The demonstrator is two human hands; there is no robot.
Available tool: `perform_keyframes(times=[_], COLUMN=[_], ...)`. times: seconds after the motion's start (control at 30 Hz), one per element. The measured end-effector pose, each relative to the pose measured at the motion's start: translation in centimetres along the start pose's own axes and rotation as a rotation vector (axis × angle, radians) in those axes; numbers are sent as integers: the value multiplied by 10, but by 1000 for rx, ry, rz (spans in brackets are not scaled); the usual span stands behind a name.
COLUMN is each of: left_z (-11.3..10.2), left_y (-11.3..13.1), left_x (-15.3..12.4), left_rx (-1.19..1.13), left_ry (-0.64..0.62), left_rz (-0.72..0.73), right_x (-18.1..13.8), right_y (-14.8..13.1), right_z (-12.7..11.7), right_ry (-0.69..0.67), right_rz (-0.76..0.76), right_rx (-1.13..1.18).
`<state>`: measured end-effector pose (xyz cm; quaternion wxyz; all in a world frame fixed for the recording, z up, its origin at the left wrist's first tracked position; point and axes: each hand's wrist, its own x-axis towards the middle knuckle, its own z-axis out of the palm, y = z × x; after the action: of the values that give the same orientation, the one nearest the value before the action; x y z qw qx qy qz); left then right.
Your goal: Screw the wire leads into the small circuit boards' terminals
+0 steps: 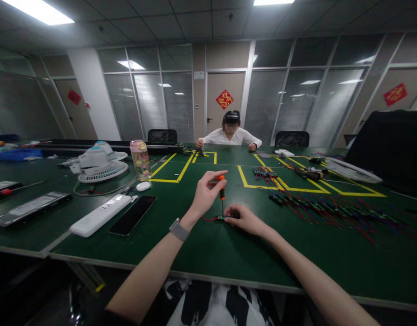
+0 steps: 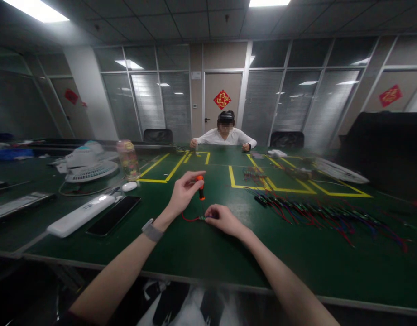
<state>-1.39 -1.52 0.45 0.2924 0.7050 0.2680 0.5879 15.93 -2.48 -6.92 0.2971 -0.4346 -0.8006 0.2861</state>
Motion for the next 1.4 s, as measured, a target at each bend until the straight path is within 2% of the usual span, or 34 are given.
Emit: perform_keyframes(times=[0.1, 0.27, 0.43, 0.6, 0.8, 0.97, 1.13, 1.3, 1.4], left_z=[0, 0, 0, -1, -1, -2, -2, -3, -3], left_y=[1, 0, 0, -2, -1, 0, -2, -2, -1], left_x=[0, 0, -1, 1, 0, 2, 2, 2, 2], left_rx=[102, -101, 88, -121, 67, -140, -16, -155, -90], left_ry=[53, -67, 43, -41, 36, -45, 28, -52, -35], left_rz=[36, -26, 16, -52, 2, -42, -7, -52, -45], right_x=[0, 0, -1, -1, 0, 1, 1, 0, 0], right_y=[1, -3, -6, -5, 0, 1, 1, 0, -1], right_z=[0, -1, -2, -2, -1, -1, -1, -1, -1], right_ry=[-3, -2, 2, -7, -1, -2, -4, -8, -10], right_rz=[-4, 10, 18, 16, -2, 0, -1, 3, 13], right_rx=[1, 2, -10, -9, -1, 5, 14, 9, 7])
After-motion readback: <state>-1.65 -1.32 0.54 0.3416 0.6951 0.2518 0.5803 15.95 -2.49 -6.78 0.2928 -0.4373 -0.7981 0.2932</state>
